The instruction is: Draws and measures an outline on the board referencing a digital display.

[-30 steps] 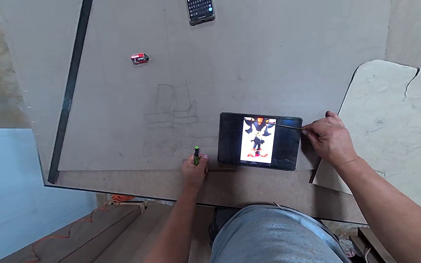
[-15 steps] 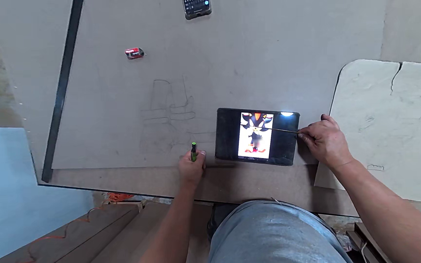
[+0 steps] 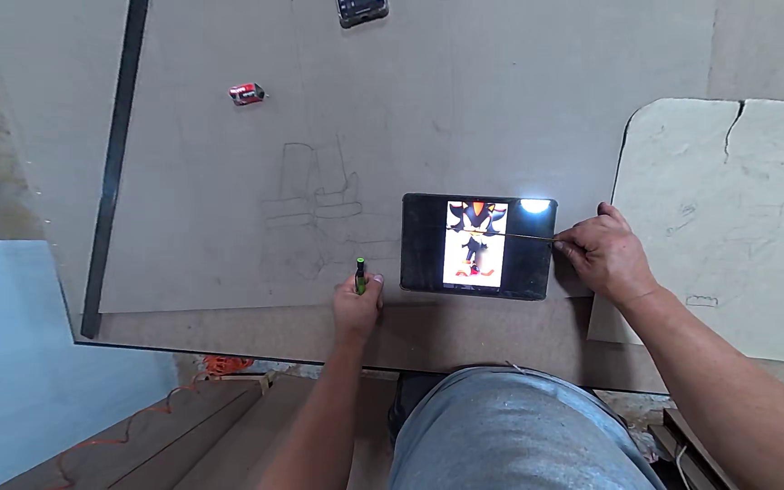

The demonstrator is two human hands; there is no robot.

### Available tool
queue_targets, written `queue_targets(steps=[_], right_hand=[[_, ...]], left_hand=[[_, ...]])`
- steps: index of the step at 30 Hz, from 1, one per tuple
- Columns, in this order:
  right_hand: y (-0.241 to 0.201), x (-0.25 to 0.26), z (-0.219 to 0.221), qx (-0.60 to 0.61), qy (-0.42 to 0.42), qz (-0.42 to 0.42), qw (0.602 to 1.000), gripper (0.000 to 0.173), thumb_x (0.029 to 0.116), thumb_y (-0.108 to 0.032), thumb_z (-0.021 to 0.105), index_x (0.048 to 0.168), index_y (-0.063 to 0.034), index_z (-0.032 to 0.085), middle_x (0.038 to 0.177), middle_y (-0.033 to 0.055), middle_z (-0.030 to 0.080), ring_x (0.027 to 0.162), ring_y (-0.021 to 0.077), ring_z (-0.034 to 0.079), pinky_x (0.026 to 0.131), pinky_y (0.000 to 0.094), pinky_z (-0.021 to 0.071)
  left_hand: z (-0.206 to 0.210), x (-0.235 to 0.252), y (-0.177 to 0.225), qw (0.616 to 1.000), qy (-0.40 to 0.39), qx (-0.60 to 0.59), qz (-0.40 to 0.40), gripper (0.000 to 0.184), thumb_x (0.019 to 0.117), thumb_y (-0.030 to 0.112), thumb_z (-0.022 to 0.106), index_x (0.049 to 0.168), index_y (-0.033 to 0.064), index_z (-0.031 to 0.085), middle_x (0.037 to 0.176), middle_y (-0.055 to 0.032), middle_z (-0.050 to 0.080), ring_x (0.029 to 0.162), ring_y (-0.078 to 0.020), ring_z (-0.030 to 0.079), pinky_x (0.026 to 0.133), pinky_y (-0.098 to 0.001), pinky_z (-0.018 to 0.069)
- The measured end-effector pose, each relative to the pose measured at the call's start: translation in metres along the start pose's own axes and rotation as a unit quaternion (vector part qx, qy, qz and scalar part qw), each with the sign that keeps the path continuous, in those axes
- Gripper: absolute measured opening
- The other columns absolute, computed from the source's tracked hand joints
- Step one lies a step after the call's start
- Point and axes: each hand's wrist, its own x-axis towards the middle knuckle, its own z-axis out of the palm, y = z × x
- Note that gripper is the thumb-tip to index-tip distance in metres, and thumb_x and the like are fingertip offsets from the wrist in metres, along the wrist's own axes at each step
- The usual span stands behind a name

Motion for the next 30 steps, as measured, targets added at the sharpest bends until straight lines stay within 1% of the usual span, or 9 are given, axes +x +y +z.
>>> queue_targets(steps=[4,11,16,23,27,30], right_hand=[[0.0004,-0.0001,-0.0002,-0.003,-0.002,-0.004,1.0,0.024,0.1048,-0.027,0.058,0.104,-0.0126,0.077,0.1,0.0052,0.076,0.109,0.0232,0.07,0.124,0.0547,0.0287],[-0.0013,0.0007,-0.0015,-0.001,-0.008,0.001,1.0,0.024,0.1052,-0.027,0.058,0.104,-0.0128,0.077,0.1,0.0052,0.076,0.11,0.0234,0.07,0.124,0.0559,0.0277],[0.0,0.0004,-0.0012,0.0,-0.007,-0.004,1.0,0.025,0.1052,-0.027,0.058,0.103,-0.0123,0.077,0.1,0.0052,0.076,0.109,0.0232,0.07,0.124,0.0556,0.0276],[0.0,0.0004,-0.0014,-0.004,-0.006,-0.008,1.0,0.024,0.1051,-0.027,0.058,0.103,-0.0128,0.077,0.099,0.0044,0.076,0.109,0.0225,0.07,0.124,0.0556,0.0279],[0.0002,0.0,-0.0004,-0.003,-0.002,-0.008,1.0,0.024,0.1048,-0.026,0.058,0.103,-0.0125,0.077,0.099,0.0048,0.076,0.109,0.023,0.07,0.124,0.0561,0.0277],[0.0003,0.0,-0.0011,-0.003,-0.006,-0.009,1.0,0.023,0.1049,-0.026,0.058,0.104,-0.0128,0.077,0.099,0.0048,0.076,0.109,0.0229,0.07,0.124,0.056,0.0274]], left_hand=[[-0.0001,0.0007,-0.0014,1.0,0.001,0.0,0.0,0.018,0.1019,0.025,0.065,0.099,0.0077,0.07,0.062,-0.0022,0.061,0.047,-0.0116,0.051,0.045,-0.0295,0.0438],[-0.0002,0.0004,-0.0005,1.0,-0.004,-0.012,0.016,0.017,0.1023,0.022,0.064,0.097,0.0065,0.069,0.062,-0.0022,0.061,0.046,-0.0111,0.05,0.044,-0.0284,0.0427],[0.0002,0.0004,-0.0003,1.0,-0.003,-0.006,0.009,0.017,0.1015,0.023,0.066,0.097,0.0069,0.069,0.062,-0.0016,0.062,0.047,-0.0107,0.051,0.045,-0.0281,0.0433],[0.0001,0.0001,0.0003,1.0,-0.005,-0.022,0.004,0.016,0.1019,0.022,0.065,0.097,0.0066,0.069,0.061,-0.0019,0.061,0.046,-0.0106,0.05,0.044,-0.0271,0.0415],[-0.0003,-0.0007,0.0016,1.0,-0.005,-0.01,-0.004,0.017,0.1024,0.023,0.065,0.099,0.007,0.07,0.062,-0.0025,0.061,0.047,-0.0113,0.051,0.045,-0.0285,0.0431],[0.0003,0.0,0.0006,1.0,-0.005,-0.015,-0.001,0.017,0.1025,0.022,0.064,0.099,0.0064,0.069,0.062,-0.0023,0.061,0.047,-0.0112,0.051,0.045,-0.028,0.043]])
